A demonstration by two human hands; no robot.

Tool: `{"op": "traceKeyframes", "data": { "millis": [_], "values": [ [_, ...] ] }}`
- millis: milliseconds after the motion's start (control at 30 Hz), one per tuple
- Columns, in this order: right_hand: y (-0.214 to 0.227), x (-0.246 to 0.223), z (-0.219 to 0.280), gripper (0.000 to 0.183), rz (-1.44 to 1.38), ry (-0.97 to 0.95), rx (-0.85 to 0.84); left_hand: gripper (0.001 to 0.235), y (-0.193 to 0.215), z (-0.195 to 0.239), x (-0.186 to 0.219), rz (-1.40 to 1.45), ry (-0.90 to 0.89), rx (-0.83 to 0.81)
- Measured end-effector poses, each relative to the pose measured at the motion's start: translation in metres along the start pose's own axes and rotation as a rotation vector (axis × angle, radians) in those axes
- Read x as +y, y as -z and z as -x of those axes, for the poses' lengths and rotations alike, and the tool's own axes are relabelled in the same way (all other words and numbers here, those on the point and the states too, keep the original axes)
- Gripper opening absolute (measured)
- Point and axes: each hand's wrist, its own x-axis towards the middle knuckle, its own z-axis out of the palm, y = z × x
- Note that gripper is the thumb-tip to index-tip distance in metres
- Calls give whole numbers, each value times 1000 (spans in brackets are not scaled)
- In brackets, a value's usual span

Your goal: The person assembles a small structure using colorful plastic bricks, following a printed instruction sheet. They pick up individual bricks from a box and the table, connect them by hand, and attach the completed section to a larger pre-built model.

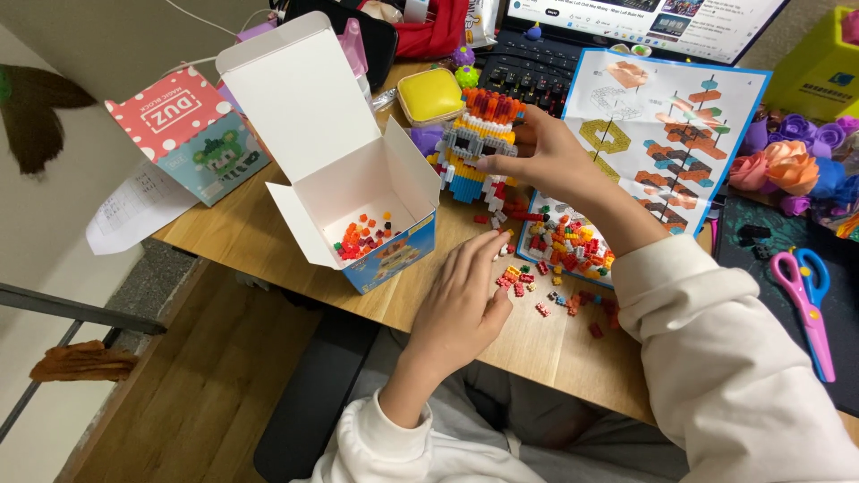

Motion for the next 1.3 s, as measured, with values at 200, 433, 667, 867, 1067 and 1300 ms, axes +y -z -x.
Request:
{"op": "traceKeyframes", "data": {
  "millis": [200,433,667,867,1067,1300],
  "values": [
    [3,36,-14,64,-39,-12,-11,60,-1,0,0,8,16,-10],
    [-3,7,-4,68,-26,118,-1,59,3,-2,3,17,42,-47],
    [5,-3,21,92,293,69,-41,56,-1,-3,-2,-57,16,-34],
    [67,-37,133,81,647,200,-37,55,0,-5,3,16,13,-50],
    [50,-24,232,38,533,-28,267,47,2,-8,12,54,9,-1],
    [-6,11,240,22,366,-155,504,38,-11,-9,20,-76,-98,-55]
  ]
}}
